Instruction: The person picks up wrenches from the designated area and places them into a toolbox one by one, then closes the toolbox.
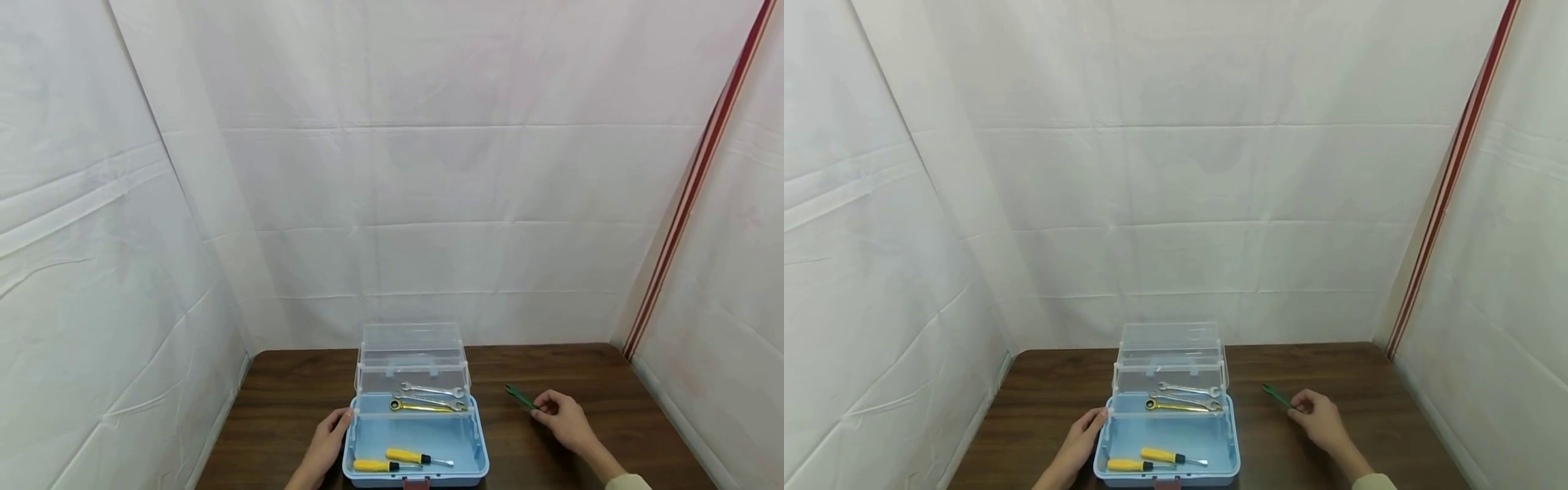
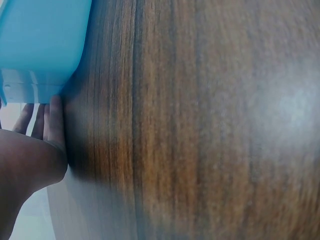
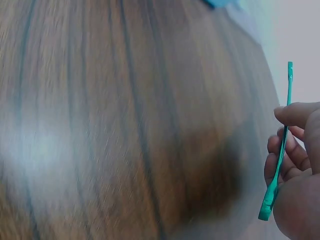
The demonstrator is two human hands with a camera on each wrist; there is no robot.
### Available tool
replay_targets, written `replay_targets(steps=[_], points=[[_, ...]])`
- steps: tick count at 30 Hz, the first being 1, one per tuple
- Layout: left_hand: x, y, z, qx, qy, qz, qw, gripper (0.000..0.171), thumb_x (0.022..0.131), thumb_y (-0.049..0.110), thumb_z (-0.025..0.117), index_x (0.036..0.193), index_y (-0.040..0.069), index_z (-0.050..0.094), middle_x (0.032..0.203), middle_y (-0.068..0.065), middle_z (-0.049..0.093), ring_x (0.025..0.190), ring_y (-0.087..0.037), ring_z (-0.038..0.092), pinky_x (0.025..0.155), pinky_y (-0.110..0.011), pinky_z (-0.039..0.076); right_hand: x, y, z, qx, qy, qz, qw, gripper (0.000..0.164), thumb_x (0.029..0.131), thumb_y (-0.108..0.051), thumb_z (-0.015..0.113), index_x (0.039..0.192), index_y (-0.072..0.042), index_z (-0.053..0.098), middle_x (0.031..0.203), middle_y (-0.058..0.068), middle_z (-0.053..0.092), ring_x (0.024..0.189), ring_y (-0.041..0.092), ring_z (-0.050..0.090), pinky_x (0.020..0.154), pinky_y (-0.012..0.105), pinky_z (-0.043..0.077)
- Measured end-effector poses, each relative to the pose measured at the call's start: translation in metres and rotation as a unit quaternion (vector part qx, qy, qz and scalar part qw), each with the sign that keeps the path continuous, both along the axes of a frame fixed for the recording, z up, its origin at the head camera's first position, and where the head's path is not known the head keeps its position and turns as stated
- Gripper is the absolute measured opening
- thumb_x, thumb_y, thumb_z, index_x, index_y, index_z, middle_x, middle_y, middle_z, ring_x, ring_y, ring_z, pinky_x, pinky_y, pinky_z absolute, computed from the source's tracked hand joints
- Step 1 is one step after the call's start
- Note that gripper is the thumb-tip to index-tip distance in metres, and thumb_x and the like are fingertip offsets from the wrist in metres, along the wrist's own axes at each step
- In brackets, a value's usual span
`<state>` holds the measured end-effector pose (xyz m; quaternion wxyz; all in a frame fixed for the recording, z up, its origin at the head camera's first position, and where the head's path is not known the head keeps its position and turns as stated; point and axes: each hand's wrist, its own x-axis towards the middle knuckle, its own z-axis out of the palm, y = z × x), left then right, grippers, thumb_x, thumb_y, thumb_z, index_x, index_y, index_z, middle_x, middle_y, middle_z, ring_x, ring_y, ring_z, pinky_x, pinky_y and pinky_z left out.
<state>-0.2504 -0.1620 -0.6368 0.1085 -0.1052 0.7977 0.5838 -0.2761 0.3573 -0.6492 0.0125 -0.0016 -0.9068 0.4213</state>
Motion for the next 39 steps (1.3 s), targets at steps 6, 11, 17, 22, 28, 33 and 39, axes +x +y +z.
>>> replay_targets(steps=[6, 11, 17, 22, 28, 33, 39], points=[[-0.001, 0.001, 0.001, 0.000, 0.007, -0.003, 1.0000, 0.087, 0.102, 0.073, 0.049, 0.144, -0.002, 0.059, 0.143, -0.028, 0.059, 0.128, -0.041, 0.058, 0.107, -0.065, 0.047, -0.004, -0.020, 0.021, -0.020, 0.012, 0.019, 1.000, 0.015, 0.094, -0.012, 0.081, 0.102, -0.008, 0.069, 0.091, 0.001, 0.066, 0.083, 0.015, 0.060, 0.070, 0.026, 0.052], [0.000, 0.002, 0.001, 0.001, 0.015, -0.003, 0.9999, 0.079, 0.105, 0.067, 0.050, 0.143, -0.002, 0.060, 0.143, -0.027, 0.060, 0.130, -0.041, 0.057, 0.108, -0.064, 0.046, -0.006, -0.032, 0.035, -0.033, 0.029, 0.026, 0.999, 0.015, 0.094, -0.012, 0.082, 0.101, -0.007, 0.069, 0.090, 0.003, 0.066, 0.083, 0.015, 0.060, 0.069, 0.026, 0.052], [-0.001, 0.001, 0.000, 0.004, 0.025, -0.009, 0.9996, 0.077, 0.107, 0.065, 0.049, 0.143, -0.003, 0.060, 0.143, -0.025, 0.060, 0.133, -0.042, 0.056, 0.108, -0.062, 0.046, -0.007, -0.048, 0.045, -0.054, 0.033, 0.034, 0.997, 0.014, 0.096, -0.011, 0.081, 0.102, -0.006, 0.069, 0.091, 0.004, 0.066, 0.083, 0.016, 0.060, 0.069, 0.026, 0.052], [-0.001, 0.000, 0.000, 0.005, 0.021, -0.007, 0.9997, 0.081, 0.105, 0.068, 0.049, 0.142, -0.003, 0.060, 0.142, -0.025, 0.061, 0.131, -0.041, 0.057, 0.107, -0.062, 0.047, -0.010, -0.066, 0.054, -0.065, 0.035, 0.044, 0.996, 0.013, 0.095, -0.011, 0.081, 0.102, -0.009, 0.070, 0.090, 0.003, 0.066, 0.082, 0.017, 0.061, 0.068, 0.027, 0.053], [0.000, 0.002, 0.000, 0.004, 0.016, -0.002, 0.9999, 0.080, 0.105, 0.068, 0.049, 0.143, -0.001, 0.061, 0.143, -0.025, 0.060, 0.132, -0.041, 0.056, 0.108, -0.063, 0.046, -0.013, -0.084, 0.065, -0.077, 0.049, 0.064, 0.994, 0.014, 0.095, -0.011, 0.082, 0.101, -0.011, 0.070, 0.090, 0.002, 0.066, 0.081, 0.018, 0.061, 0.068, 0.028, 0.052], [0.001, 0.001, 0.000, 0.001, 0.015, -0.003, 0.9999, 0.082, 0.104, 0.069, 0.049, 0.143, -0.003, 0.060, 0.143, -0.026, 0.060, 0.131, -0.042, 0.057, 0.107, -0.063, 0.047, -0.015, -0.096, 0.069, -0.077, 0.049, 0.073, 0.993, 0.014, 0.094, -0.012, 0.082, 0.100, -0.012, 0.069, 0.090, 0.002, 0.066, 0.081, 0.019, 0.060, 0.068, 0.029, 0.052], [0.001, -0.002, 0.000, 0.001, 0.014, -0.005, 0.9999, 0.085, 0.103, 0.071, 0.049, 0.143, -0.003, 0.060, 0.142, -0.027, 0.060, 0.130, -0.042, 0.058, 0.106, -0.062, 0.048, -0.017, -0.112, 0.072, -0.072, 0.059, 0.083, 0.992, 0.014, 0.093, -0.008, 0.082, 0.098, -0.015, 0.070, 0.089, 0.000, 0.066, 0.081, 0.019, 0.060, 0.068, 0.028, 0.052]])
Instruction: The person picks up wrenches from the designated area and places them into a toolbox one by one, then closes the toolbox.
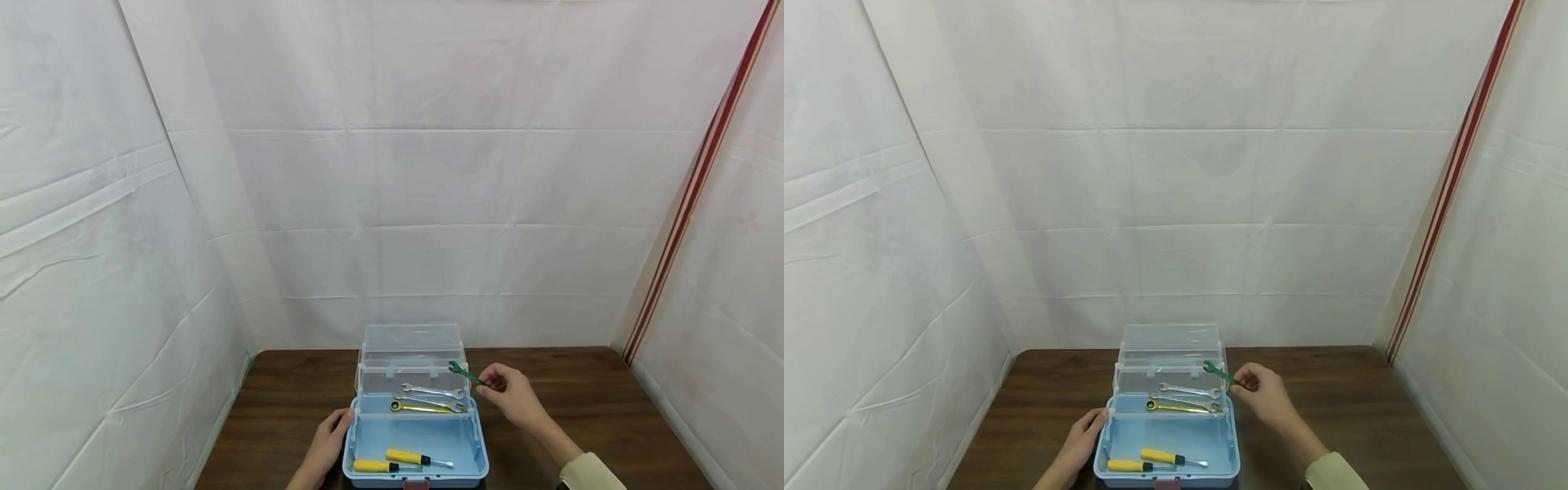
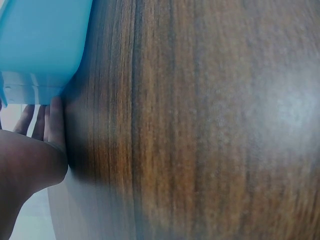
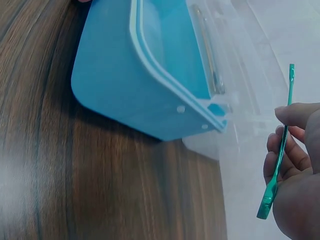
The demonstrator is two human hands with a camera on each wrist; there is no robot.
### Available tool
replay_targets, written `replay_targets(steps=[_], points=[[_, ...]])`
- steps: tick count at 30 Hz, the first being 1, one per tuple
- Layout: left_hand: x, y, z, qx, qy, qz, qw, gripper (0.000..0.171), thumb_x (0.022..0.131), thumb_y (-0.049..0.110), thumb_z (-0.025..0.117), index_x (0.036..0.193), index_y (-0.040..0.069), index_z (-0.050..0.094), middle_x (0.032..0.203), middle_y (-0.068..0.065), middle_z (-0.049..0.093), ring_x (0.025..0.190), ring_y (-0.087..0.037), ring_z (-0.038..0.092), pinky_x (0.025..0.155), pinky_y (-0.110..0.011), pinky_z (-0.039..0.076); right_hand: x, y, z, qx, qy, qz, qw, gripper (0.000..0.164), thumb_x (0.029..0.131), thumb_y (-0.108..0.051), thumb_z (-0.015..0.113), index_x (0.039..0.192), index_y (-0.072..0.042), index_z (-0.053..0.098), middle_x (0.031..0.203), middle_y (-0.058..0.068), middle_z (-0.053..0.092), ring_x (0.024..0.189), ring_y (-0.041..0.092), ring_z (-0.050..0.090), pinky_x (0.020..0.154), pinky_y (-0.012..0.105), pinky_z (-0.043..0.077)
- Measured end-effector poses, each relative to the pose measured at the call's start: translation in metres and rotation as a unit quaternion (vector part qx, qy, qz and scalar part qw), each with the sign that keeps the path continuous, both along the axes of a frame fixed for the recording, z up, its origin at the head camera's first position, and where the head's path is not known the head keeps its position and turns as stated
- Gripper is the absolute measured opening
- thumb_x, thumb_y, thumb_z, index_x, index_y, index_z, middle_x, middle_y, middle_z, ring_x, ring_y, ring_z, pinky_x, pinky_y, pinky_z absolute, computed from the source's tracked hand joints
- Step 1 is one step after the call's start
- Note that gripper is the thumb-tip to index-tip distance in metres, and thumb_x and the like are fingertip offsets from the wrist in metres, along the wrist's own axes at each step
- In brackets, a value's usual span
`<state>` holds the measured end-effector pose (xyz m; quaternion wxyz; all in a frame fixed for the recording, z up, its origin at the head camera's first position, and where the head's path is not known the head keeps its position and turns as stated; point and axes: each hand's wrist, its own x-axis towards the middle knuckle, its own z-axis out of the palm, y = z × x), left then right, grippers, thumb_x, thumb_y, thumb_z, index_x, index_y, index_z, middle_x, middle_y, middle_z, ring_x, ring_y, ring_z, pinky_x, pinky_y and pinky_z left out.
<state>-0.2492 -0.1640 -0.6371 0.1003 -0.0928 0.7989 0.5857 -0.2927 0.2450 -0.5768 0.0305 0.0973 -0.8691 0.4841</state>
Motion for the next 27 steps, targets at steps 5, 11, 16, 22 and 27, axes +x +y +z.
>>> replay_targets(steps=[5, 11, 16, 22, 27], points=[[-0.002, -0.002, -0.002, 0.004, -0.004, 0.003, 1.0000, 0.088, 0.101, 0.074, 0.049, 0.143, -0.003, 0.060, 0.143, -0.027, 0.060, 0.130, -0.041, 0.057, 0.107, -0.063, 0.047, -0.002, -0.017, 0.004, -0.002, 0.013, 0.017, 1.000, 0.015, 0.093, -0.006, 0.081, 0.097, -0.016, 0.070, 0.089, -0.001, 0.066, 0.083, 0.019, 0.060, 0.069, 0.028, 0.053], [-0.004, -0.003, -0.003, 0.004, -0.002, 0.005, 1.0000, 0.087, 0.102, 0.073, 0.049, 0.143, -0.002, 0.060, 0.144, -0.026, 0.059, 0.132, -0.042, 0.056, 0.108, -0.064, 0.045, -0.005, -0.038, 0.006, 0.011, 0.043, 0.037, 0.998, 0.020, 0.092, -0.003, 0.082, 0.099, -0.017, 0.069, 0.091, -0.005, 0.066, 0.082, 0.015, 0.061, 0.070, 0.027, 0.055], [-0.004, -0.003, -0.002, -0.002, -0.006, 0.006, 1.0000, 0.088, 0.101, 0.074, 0.049, 0.143, -0.002, 0.060, 0.145, -0.027, 0.058, 0.134, -0.045, 0.054, 0.109, -0.067, 0.043, -0.007, -0.053, 0.006, 0.011, 0.061, 0.057, 0.996, 0.019, 0.092, -0.003, 0.081, 0.098, -0.016, 0.070, 0.089, -0.006, 0.065, 0.081, 0.013, 0.061, 0.069, 0.027, 0.055], [-0.005, 0.000, -0.001, -0.003, -0.009, 0.007, 0.9999, 0.081, 0.103, 0.070, 0.051, 0.143, -0.001, 0.061, 0.146, -0.027, 0.058, 0.136, -0.046, 0.052, 0.111, -0.068, 0.041, -0.007, -0.066, 0.007, 0.023, 0.071, 0.083, 0.994, 0.016, 0.093, -0.003, 0.080, 0.099, -0.014, 0.071, 0.091, -0.007, 0.066, 0.082, 0.012, 0.061, 0.070, 0.027, 0.055], [-0.007, 0.001, 0.001, -0.002, -0.007, -0.001, 1.0000, 0.077, 0.105, 0.065, 0.051, 0.143, -0.002, 0.060, 0.146, -0.027, 0.058, 0.136, -0.047, 0.052, 0.111, -0.067, 0.041, -0.006, -0.073, 0.007, 0.029, 0.063, 0.098, 0.993, 0.014, 0.095, -0.004, 0.079, 0.101, -0.014, 0.071, 0.092, -0.008, 0.065, 0.083, 0.011, 0.060, 0.072, 0.027, 0.055]])
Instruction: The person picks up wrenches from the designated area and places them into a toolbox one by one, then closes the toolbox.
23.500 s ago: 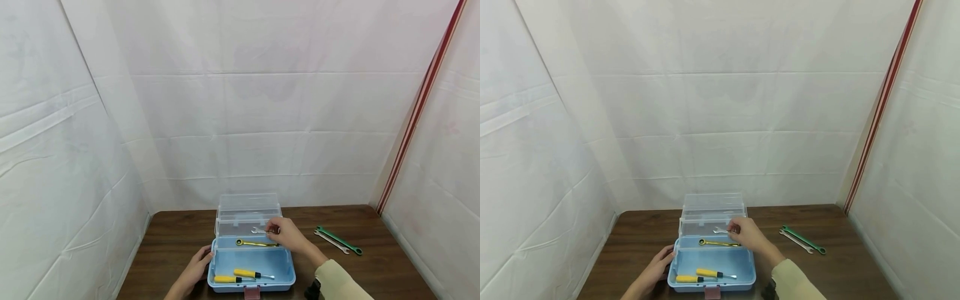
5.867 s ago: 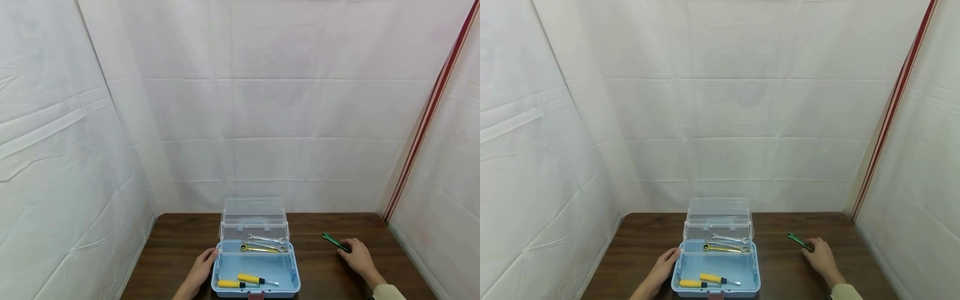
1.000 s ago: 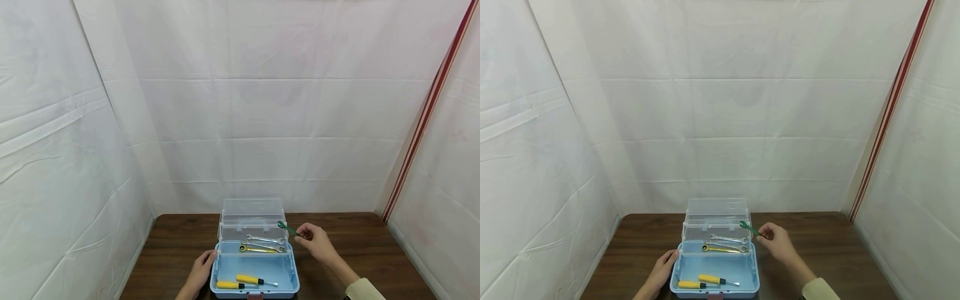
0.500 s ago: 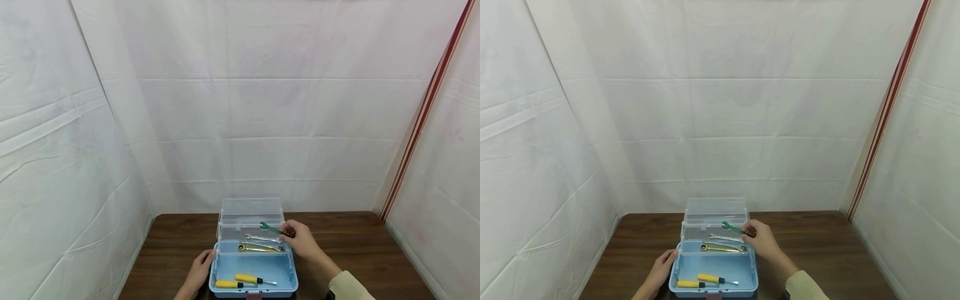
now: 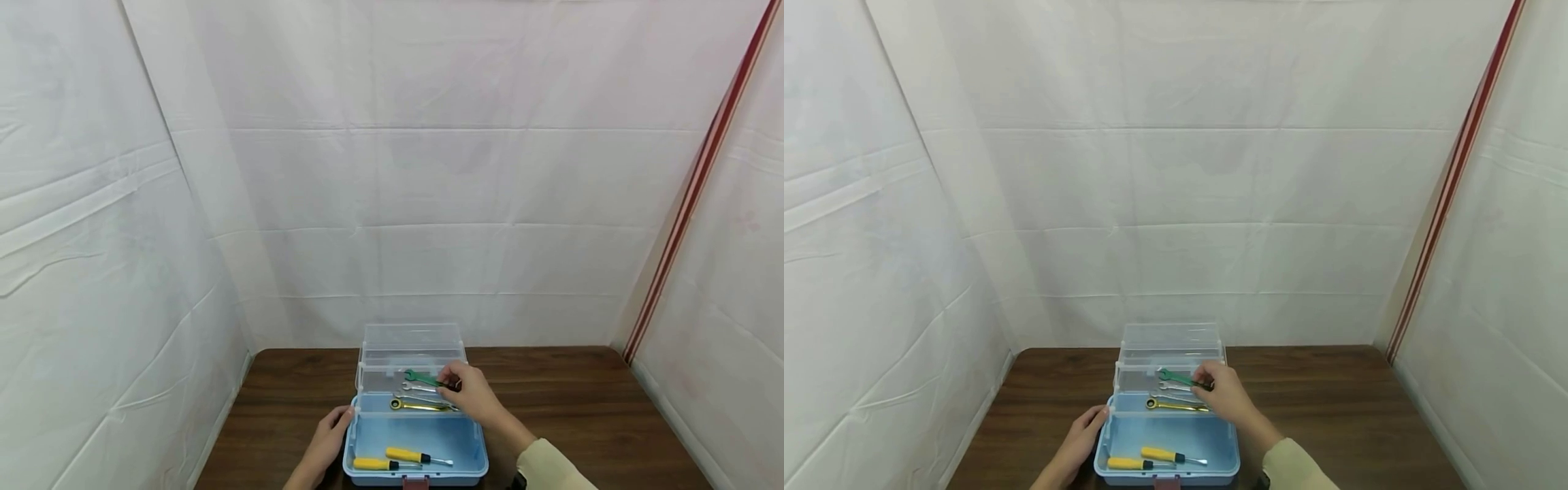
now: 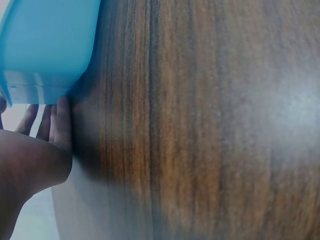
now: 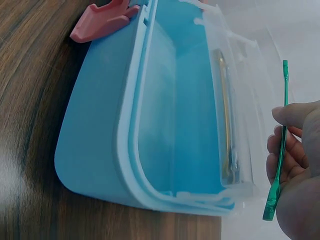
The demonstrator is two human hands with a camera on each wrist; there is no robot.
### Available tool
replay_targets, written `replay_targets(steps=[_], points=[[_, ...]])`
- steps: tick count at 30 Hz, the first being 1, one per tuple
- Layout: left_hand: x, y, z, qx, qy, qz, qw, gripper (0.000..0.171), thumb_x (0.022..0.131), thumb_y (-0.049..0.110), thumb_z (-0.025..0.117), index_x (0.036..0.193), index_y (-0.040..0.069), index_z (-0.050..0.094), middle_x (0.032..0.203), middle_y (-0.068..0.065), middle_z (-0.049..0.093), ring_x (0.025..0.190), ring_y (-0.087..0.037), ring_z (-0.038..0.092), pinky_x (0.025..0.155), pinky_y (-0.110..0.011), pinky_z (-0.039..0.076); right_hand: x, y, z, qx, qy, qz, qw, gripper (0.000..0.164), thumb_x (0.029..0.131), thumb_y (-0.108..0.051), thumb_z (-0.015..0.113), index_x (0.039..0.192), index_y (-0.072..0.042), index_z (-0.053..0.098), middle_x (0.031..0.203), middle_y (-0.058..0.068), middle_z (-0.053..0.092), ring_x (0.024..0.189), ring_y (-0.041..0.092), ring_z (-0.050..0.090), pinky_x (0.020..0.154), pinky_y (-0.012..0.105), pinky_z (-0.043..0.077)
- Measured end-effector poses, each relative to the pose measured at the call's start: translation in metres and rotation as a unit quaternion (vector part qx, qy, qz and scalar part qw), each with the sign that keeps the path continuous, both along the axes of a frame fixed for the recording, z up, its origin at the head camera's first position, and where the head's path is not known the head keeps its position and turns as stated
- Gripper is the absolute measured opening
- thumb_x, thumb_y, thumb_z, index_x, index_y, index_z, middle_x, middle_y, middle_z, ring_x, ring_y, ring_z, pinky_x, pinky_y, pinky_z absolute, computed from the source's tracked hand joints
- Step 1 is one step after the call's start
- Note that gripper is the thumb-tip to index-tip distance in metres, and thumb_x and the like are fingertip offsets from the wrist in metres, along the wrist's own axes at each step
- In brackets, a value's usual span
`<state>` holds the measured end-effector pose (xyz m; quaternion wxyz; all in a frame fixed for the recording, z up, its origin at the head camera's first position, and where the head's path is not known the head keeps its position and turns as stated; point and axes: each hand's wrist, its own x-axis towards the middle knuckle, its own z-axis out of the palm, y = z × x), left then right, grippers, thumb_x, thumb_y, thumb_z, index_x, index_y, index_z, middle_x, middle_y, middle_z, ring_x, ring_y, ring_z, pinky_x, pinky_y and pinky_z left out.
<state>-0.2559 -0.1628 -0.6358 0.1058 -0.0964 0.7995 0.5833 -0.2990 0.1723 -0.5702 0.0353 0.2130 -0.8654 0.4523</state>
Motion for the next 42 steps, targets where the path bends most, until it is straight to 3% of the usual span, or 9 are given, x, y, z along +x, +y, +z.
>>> replay_targets(steps=[10, 20, 28, 35, 42], points=[[-0.001, -0.001, 0.004, 0.005, 0.000, -0.002, 1.0000, 0.071, 0.108, 0.059, 0.050, 0.143, -0.002, 0.059, 0.147, -0.027, 0.057, 0.137, -0.046, 0.051, 0.113, -0.068, 0.039, -0.005, -0.015, -0.002, -0.003, 0.009, 0.018, 1.000, 0.010, 0.098, -0.011, 0.078, 0.100, -0.017, 0.071, 0.092, -0.008, 0.066, 0.082, 0.010, 0.061, 0.071, 0.028, 0.056], [0.002, -0.006, 0.006, 0.006, 0.000, -0.001, 1.0000, 0.075, 0.106, 0.062, 0.052, 0.143, -0.002, 0.060, 0.147, -0.028, 0.056, 0.137, -0.046, 0.051, 0.112, -0.068, 0.040, -0.009, -0.033, -0.002, 0.044, 0.034, 0.028, 0.998, 0.011, 0.094, -0.006, 0.080, 0.100, -0.010, 0.073, 0.093, -0.006, 0.066, 0.083, 0.010, 0.060, 0.072, 0.027, 0.054], [0.002, -0.005, 0.008, 0.006, 0.002, -0.004, 1.0000, 0.075, 0.106, 0.063, 0.051, 0.144, -0.002, 0.059, 0.147, -0.028, 0.056, 0.137, -0.046, 0.051, 0.112, -0.068, 0.040, -0.006, -0.045, 0.003, 0.064, 0.058, 0.048, 0.995, 0.013, 0.092, -0.005, 0.082, 0.099, -0.010, 0.072, 0.094, 0.002, 0.066, 0.085, 0.021, 0.063, 0.071, 0.029, 0.054], [0.000, 0.000, 0.007, 0.013, 0.006, -0.009, 0.9999, 0.073, 0.107, 0.061, 0.052, 0.144, -0.001, 0.059, 0.147, -0.027, 0.057, 0.137, -0.045, 0.051, 0.113, -0.067, 0.040, -0.004, -0.047, -0.005, 0.083, 0.059, 0.024, 0.995, 0.014, 0.092, -0.006, 0.082, 0.100, -0.013, 0.072, 0.096, 0.001, 0.066, 0.087, 0.021, 0.064, 0.074, 0.031, 0.055], [0.002, 0.001, 0.009, 0.015, 0.004, -0.010, 0.9998, 0.075, 0.106, 0.064, 0.051, 0.144, -0.001, 0.059, 0.148, -0.027, 0.056, 0.138, -0.044, 0.051, 0.113, -0.068, 0.039, 0.000, -0.045, -0.016, 0.055, 0.047, 0.011, 0.997, 0.014, 0.093, -0.006, 0.082, 0.101, -0.012, 0.072, 0.097, 0.003, 0.066, 0.086, 0.020, 0.063, 0.073, 0.030, 0.054]])
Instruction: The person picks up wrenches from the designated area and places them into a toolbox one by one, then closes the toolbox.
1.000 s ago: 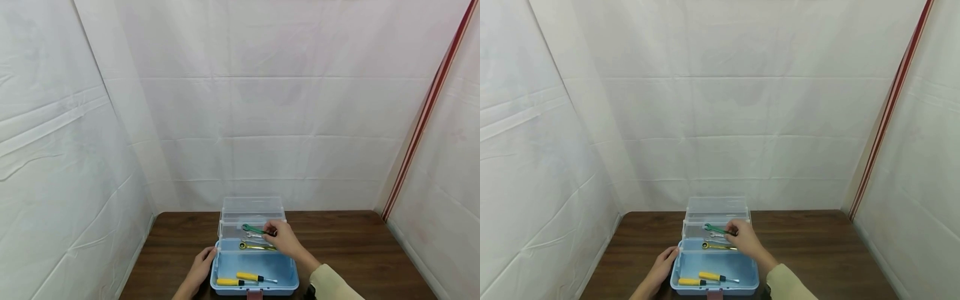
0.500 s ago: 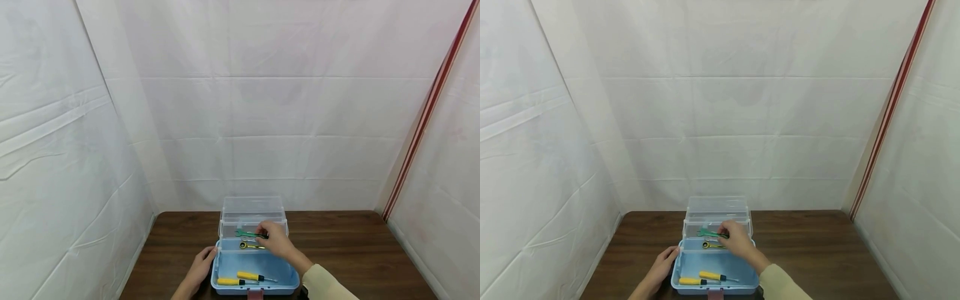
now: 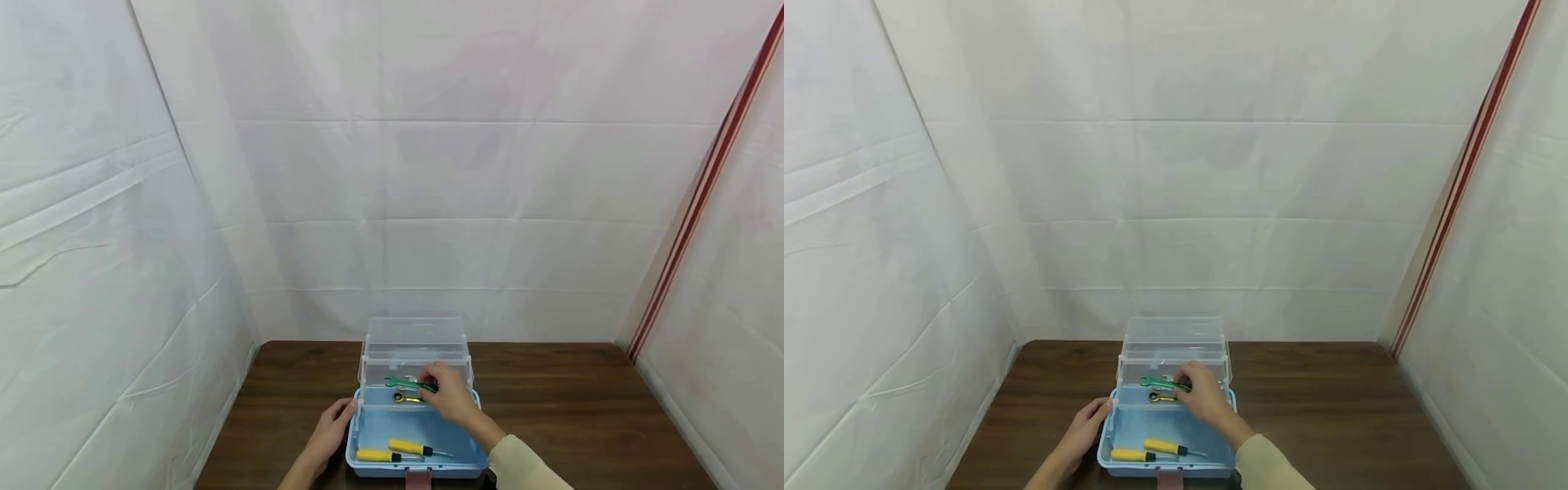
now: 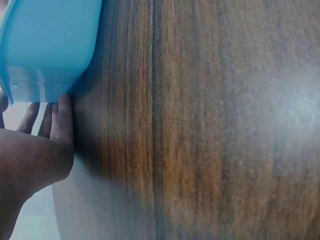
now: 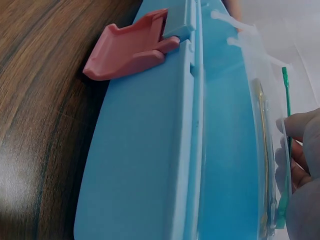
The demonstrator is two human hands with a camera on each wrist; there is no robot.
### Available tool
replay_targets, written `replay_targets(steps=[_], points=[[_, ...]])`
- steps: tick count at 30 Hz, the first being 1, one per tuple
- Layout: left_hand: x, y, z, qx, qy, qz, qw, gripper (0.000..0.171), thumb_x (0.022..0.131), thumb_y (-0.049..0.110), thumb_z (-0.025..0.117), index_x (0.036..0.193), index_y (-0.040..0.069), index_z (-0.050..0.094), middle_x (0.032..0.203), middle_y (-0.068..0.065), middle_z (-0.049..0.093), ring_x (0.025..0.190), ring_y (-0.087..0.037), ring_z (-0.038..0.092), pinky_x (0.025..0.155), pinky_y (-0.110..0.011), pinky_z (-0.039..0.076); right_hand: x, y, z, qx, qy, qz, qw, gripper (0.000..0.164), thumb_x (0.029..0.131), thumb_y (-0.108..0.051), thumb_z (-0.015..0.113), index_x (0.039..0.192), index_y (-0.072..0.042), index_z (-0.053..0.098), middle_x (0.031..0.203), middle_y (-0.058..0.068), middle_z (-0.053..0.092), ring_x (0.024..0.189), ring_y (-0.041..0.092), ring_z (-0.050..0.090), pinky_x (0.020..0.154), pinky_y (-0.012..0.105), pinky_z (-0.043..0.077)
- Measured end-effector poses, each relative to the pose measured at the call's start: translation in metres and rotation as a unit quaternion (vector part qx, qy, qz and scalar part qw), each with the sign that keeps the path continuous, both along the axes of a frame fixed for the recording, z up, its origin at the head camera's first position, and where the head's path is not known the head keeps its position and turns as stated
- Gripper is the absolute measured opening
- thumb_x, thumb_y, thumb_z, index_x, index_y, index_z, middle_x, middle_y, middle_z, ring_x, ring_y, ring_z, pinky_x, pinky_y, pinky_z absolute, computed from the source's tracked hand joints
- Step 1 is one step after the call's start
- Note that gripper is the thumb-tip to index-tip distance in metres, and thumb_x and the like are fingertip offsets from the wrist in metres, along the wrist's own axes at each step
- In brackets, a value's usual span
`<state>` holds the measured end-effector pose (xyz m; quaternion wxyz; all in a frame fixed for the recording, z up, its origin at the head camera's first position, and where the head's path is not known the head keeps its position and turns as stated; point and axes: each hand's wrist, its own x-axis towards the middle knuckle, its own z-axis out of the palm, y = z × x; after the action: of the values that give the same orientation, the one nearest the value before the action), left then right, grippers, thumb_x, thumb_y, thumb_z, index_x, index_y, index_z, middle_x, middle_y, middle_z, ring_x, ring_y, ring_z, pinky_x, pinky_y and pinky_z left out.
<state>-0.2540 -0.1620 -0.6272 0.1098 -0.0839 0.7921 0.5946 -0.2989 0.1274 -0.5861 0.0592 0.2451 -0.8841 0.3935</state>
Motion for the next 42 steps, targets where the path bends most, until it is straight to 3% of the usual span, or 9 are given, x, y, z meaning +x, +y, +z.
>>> replay_targets(steps=[14, 24, 42], points=[[0.003, -0.003, -0.003, -0.007, -0.006, 0.005, 0.9999, 0.074, 0.107, 0.062, 0.052, 0.144, -0.002, 0.059, 0.147, -0.028, 0.056, 0.136, -0.045, 0.052, 0.112, -0.068, 0.040, 0.002, -0.007, -0.010, 0.039, 0.010, -0.010, 0.999, 0.016, 0.092, -0.010, 0.084, 0.100, -0.016, 0.071, 0.098, -0.007, 0.061, 0.089, 0.010, 0.058, 0.077, 0.031, 0.056], [0.008, -0.002, -0.005, -0.008, -0.022, 0.016, 0.9996, 0.077, 0.105, 0.065, 0.052, 0.144, -0.001, 0.059, 0.148, -0.029, 0.055, 0.137, -0.046, 0.051, 0.112, -0.069, 0.040, 0.004, -0.008, -0.011, 0.058, 0.014, 0.000, 0.998, 0.015, 0.094, -0.012, 0.082, 0.104, -0.016, 0.072, 0.102, -0.009, 0.061, 0.094, 0.009, 0.059, 0.081, 0.032, 0.057], [0.008, 0.005, -0.004, -0.017, -0.020, 0.005, 0.9996, 0.076, 0.105, 0.064, 0.053, 0.144, -0.001, 0.059, 0.146, -0.027, 0.057, 0.134, -0.044, 0.053, 0.110, -0.067, 0.042, 0.013, 0.000, -0.014, 0.061, 0.058, -0.015, 0.996, 0.020, 0.092, -0.015, 0.084, 0.107, -0.018, 0.071, 0.106, -0.009, 0.059, 0.099, 0.010, 0.058, 0.085, 0.033, 0.058]])
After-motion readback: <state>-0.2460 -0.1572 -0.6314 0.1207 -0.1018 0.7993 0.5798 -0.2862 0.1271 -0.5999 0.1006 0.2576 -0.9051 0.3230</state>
